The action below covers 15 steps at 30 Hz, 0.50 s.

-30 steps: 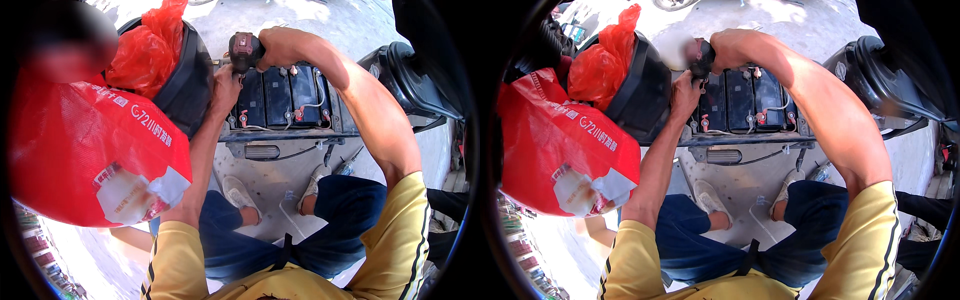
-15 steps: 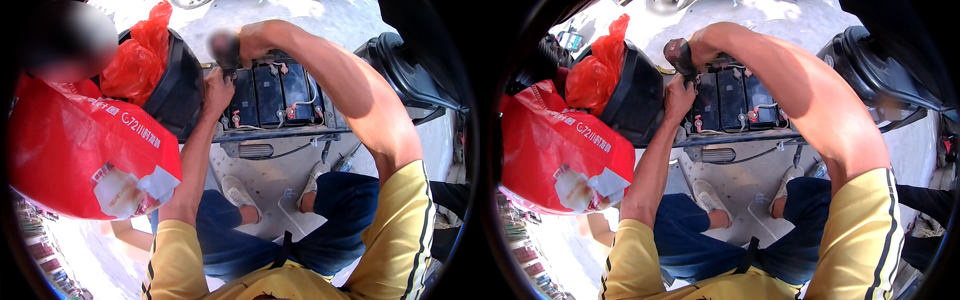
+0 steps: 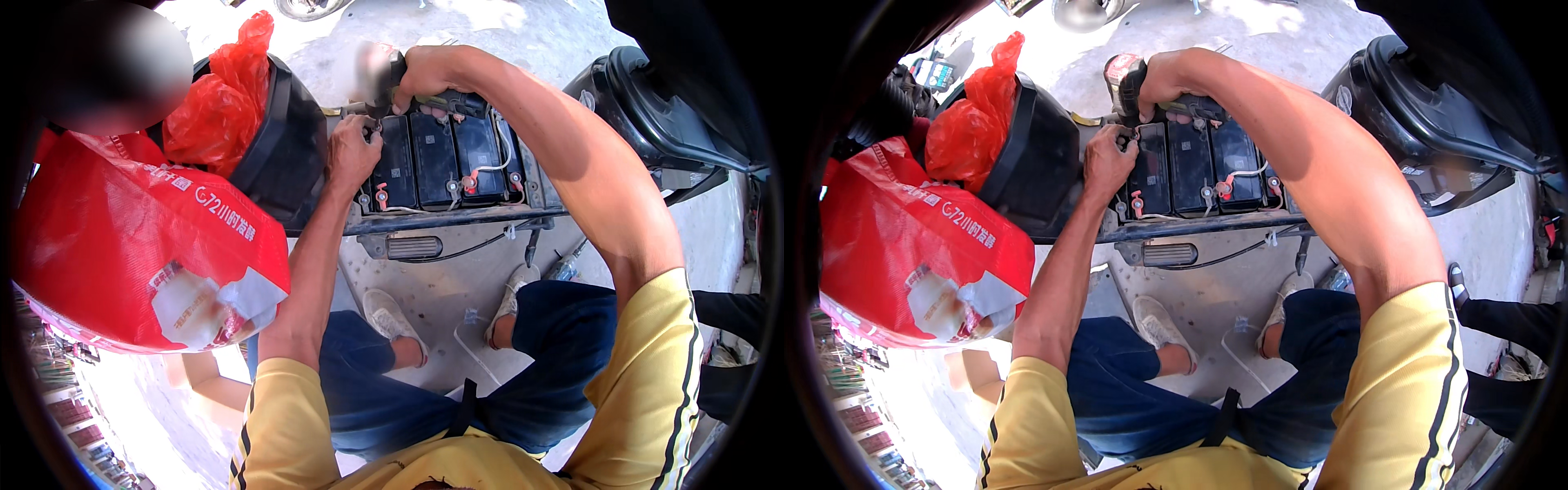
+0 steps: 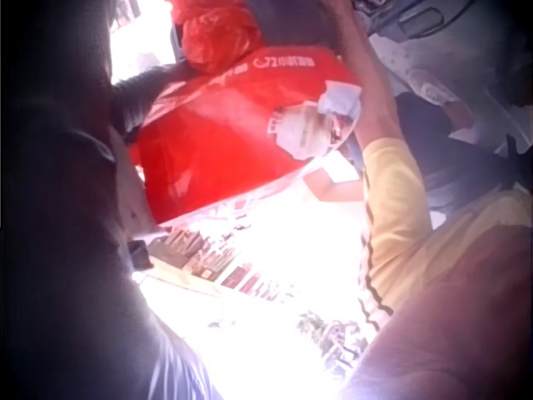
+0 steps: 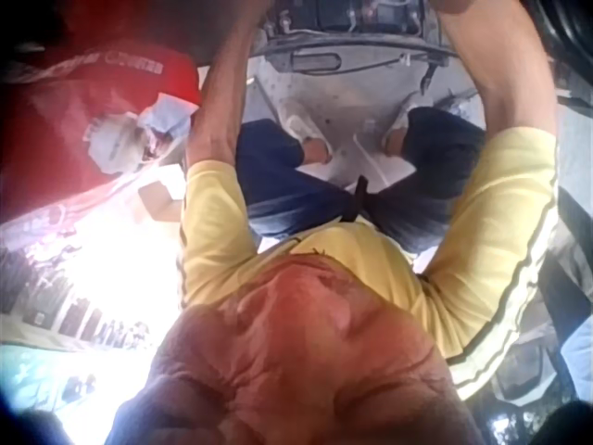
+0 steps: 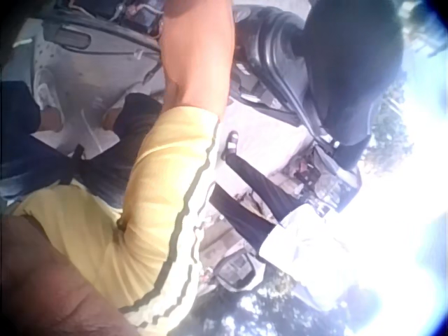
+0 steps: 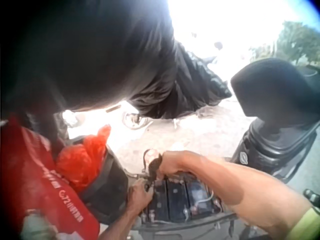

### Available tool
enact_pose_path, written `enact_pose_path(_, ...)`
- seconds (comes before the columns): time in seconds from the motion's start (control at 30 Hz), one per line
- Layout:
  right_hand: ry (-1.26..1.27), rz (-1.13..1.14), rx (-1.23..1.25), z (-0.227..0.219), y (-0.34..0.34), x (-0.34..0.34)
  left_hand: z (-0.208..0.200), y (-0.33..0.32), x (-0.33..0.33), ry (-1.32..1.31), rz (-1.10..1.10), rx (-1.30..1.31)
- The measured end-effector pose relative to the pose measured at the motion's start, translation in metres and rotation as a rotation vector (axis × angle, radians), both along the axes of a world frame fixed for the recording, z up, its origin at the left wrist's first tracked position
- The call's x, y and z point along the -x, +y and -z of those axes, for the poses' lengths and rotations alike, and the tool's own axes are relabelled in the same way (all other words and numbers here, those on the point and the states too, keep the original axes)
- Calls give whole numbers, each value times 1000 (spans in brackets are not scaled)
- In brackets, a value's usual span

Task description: The person uses a cordless drill to remove screws from a scooter's battery compartment, then connects wires to the battery terminals. After securing the connections, the person replaces the floor mat and fastens it with screws using the drill.

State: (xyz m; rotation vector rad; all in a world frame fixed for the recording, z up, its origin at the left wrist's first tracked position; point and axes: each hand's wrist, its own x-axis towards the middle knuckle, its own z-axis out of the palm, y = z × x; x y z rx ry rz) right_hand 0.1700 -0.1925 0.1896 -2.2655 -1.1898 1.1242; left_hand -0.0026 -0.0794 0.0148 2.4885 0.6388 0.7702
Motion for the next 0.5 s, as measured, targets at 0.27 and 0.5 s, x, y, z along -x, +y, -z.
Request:
enact_pose_path(0.27, -200, -107, -100, -17, -11, 6, 10, 0, -5, -30, -36, 60)
enact_pose_path(0.5, -327, 28, -274, -43, -98, 19, 1, -4, 0, -82, -87, 175)
